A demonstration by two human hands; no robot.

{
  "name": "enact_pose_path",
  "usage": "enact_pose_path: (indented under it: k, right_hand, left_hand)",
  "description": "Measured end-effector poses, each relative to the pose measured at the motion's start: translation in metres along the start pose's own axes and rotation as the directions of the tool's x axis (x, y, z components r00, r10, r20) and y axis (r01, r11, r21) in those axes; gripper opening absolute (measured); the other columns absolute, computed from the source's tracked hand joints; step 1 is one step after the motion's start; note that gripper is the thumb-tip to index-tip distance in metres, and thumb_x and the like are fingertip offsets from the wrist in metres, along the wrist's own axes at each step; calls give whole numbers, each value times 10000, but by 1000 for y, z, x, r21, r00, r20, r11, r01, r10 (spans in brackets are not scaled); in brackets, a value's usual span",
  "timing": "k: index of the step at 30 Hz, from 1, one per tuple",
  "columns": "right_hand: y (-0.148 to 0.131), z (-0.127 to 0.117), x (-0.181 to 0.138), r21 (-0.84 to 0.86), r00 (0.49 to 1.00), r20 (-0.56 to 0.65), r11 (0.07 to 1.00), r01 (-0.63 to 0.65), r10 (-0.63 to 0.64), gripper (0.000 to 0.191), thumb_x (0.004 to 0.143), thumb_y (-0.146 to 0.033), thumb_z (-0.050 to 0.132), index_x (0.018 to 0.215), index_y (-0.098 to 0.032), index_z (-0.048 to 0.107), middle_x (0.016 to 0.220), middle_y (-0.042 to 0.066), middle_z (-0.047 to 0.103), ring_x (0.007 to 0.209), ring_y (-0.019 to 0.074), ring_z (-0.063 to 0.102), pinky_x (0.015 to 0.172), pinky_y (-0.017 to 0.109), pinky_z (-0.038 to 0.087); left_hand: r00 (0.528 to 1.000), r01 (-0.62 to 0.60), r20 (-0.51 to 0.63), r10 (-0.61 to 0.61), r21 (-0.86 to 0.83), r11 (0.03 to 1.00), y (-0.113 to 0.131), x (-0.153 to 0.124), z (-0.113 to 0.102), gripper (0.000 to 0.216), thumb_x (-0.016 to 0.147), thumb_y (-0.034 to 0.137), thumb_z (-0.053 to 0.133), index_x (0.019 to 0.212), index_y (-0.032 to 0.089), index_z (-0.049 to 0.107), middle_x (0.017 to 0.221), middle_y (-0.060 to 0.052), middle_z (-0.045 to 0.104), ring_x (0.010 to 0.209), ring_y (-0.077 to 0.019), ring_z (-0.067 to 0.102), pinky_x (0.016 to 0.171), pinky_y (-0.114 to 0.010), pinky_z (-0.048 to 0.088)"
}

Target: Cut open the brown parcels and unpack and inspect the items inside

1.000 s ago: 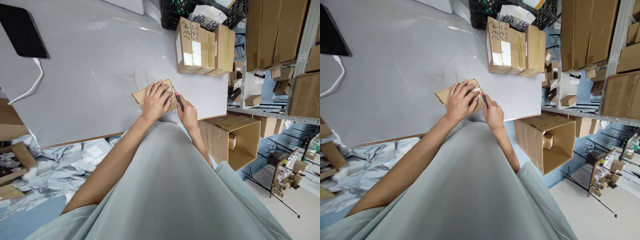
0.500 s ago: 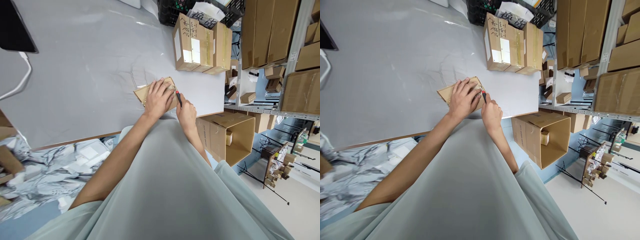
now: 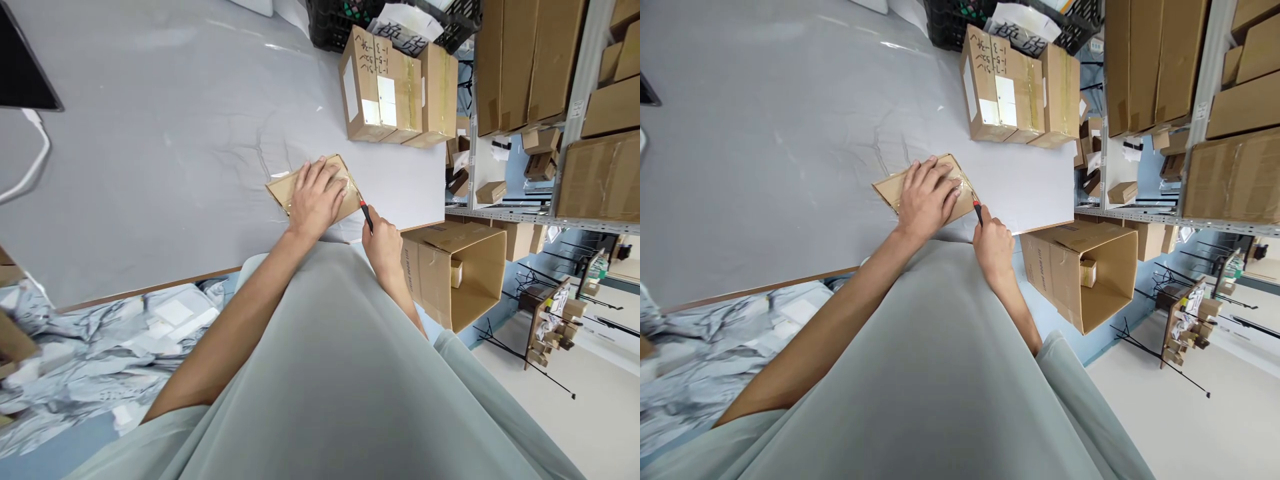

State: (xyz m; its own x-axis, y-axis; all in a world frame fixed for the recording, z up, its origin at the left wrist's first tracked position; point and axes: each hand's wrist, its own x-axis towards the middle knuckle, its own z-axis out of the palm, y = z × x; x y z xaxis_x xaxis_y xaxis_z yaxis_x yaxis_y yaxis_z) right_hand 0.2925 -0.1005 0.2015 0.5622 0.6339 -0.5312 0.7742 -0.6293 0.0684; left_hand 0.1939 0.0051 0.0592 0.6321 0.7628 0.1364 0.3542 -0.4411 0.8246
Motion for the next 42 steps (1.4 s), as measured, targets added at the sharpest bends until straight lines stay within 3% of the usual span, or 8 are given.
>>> enact_pose_path:
  k: [6, 10, 19, 30, 35, 42]
  right_hand:
    - [-3, 4, 24, 48, 992, -63, 992, 113, -110, 610, 1164, -248, 307, 1764, -261, 412, 1305, 141, 783, 1129, 305, 752, 992, 395, 557]
    - [-10, 7, 34, 51, 991, -58, 992, 119, -116, 606, 1168, -260, 304, 1766, -255, 403, 1292, 147, 779, 1133, 311, 747, 1000, 413, 565]
    - [-24, 8, 22, 9, 998, -65, 1000, -2, 2, 592, 1166, -240, 368, 1754, -287, 420, 1295, 158, 750, 1093, 301, 771, 973, 419, 595]
    - [1, 10, -2, -15, 999, -7, 999, -38, 38, 594, 1151, -224, 405, 1737, -291, 475, 1212, 142, 781, 1023, 291, 777, 895, 378, 588]
    - [5, 10, -2, -21, 1000, -1, 1000, 0, 0, 604, 1155, -219, 392, 1752, -280, 451, 1204, 136, 780, 1019, 278, 771, 875, 345, 573]
    - [-3, 16, 24, 7, 996, -45, 997, 73, -73, 640, 1166, -275, 389, 1803, -325, 343, 1245, 128, 739, 1059, 285, 764, 963, 393, 573]
  left_hand:
    - [1000, 11, 9, -12, 25, 1000, 4, 1, -2, 439, 1146, 498, 439, 1466, 318, 680, 1635, -79, 653, 1679, -333, 418, 1434, -652, 207]
    - [1000, 6, 2, -6, 35, 999, 3, 1, -1, 416, 1143, 472, 452, 1448, 315, 687, 1623, -81, 662, 1676, -337, 427, 1431, -660, 214]
    - [1000, -2, -12, 2, 48, 999, 1, 0, 1, 416, 1142, 493, 465, 1454, 325, 683, 1615, -82, 670, 1668, -331, 444, 1425, -655, 244]
    - [1000, -4, -12, 4, 23, 1000, -1, -1, 2, 433, 1139, 487, 450, 1465, 319, 680, 1623, -85, 663, 1674, -330, 431, 1436, -656, 212]
    - [1000, -1, -14, 2, 49, 999, 0, -1, 1, 423, 1145, 476, 435, 1442, 318, 692, 1620, -88, 664, 1671, -331, 434, 1431, -657, 215]
    - [1000, -9, -25, 11, 84, 996, -1, -3, 2, 427, 1139, 499, 461, 1473, 342, 676, 1608, -88, 673, 1664, -337, 447, 1419, -659, 242]
